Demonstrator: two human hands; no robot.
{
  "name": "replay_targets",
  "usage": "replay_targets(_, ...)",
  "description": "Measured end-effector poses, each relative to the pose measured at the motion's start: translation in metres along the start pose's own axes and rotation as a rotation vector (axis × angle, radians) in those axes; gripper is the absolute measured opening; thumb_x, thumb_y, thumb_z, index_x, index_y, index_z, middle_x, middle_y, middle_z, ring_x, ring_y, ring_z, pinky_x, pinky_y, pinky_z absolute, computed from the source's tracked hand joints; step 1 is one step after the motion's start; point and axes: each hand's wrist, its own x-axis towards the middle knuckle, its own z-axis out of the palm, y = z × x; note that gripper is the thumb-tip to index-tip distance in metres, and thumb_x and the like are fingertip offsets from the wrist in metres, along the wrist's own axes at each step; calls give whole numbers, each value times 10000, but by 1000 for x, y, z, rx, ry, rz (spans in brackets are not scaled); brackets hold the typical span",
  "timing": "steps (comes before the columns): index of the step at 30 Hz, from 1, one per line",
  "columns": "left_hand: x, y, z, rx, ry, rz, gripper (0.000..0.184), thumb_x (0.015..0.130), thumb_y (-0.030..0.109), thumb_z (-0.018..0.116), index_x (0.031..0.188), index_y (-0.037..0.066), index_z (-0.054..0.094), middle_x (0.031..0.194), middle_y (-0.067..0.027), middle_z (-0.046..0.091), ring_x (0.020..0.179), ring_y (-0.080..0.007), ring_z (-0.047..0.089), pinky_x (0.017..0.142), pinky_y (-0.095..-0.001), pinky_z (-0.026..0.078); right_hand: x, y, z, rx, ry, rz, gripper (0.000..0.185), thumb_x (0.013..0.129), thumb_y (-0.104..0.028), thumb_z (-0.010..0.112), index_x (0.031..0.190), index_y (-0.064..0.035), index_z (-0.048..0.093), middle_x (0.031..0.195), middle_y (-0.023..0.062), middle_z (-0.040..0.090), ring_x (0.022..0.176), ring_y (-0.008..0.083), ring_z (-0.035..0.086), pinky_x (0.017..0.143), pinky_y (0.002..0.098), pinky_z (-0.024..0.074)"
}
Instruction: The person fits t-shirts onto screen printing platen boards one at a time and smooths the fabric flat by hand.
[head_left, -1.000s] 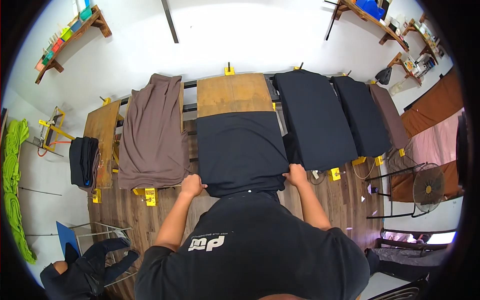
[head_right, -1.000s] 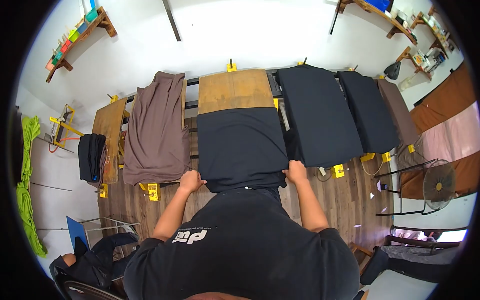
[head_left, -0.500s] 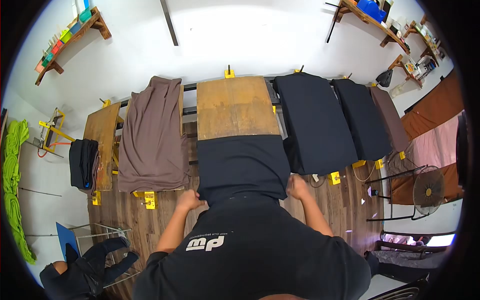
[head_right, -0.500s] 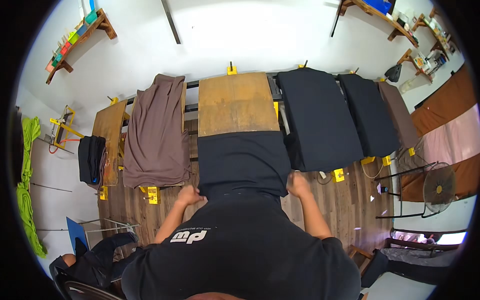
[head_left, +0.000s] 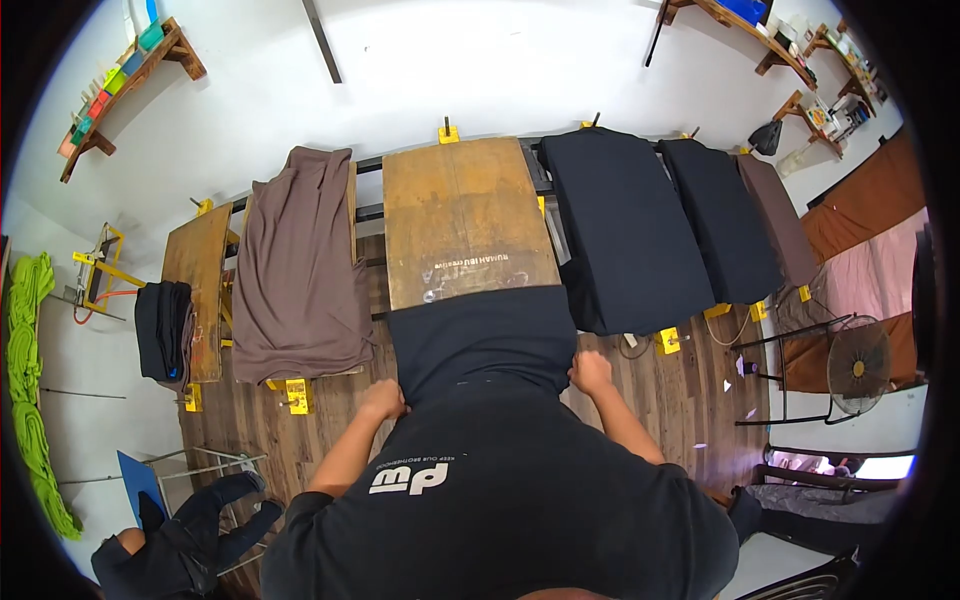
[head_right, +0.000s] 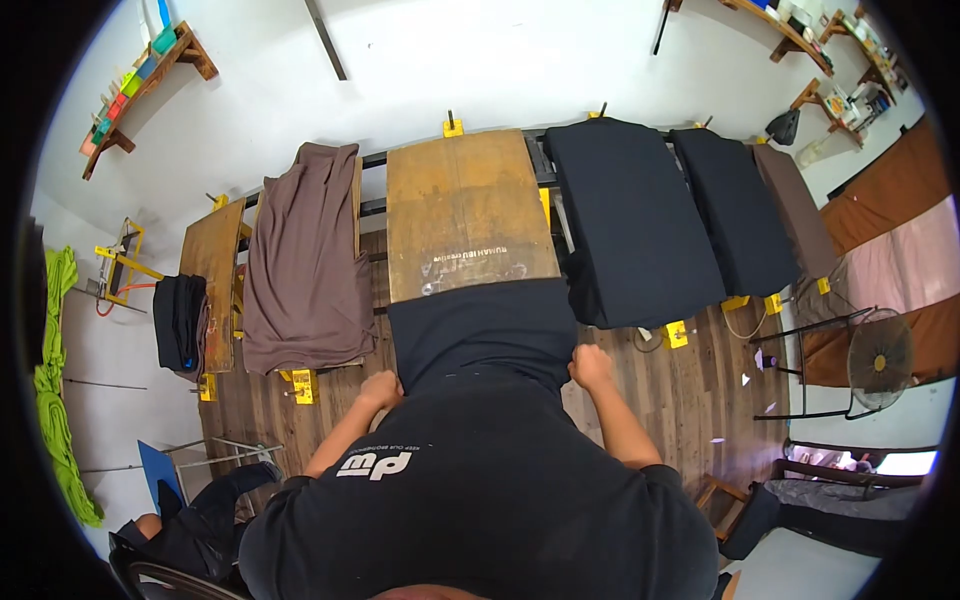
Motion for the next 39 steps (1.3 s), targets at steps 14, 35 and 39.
replay_targets(14,33,4,-9,-216,303,-18,462,748,442,920,762,40,692,888,-186,747,892,-390,734,790,-485,578,22,-24,-17,133,209,29,317,838,-272,805,1023,-50,676,1012,190,737,969,426,714,853,522,572)
replay_targets(35,45,6,20,-735,-25,330,1017,648,223,993,1477,-63,477,1359,-159,682,1232,-292,652,1057,-407,513,21,-9,17,518,-72,-352,1041,646,-364,867,1487,58,420,1475,290,506,1344,467,509,1144,459,429)
replay_targets(39,56,7,77,-1201,-179,239,762,708,88,938,1382,-52,611,1310,-104,716,1201,-226,659,1078,-371,491,28,-43,30,453,-396,-410,1086,664,-394,891,1543,10,397,1427,293,576,1337,456,541,1119,476,455)
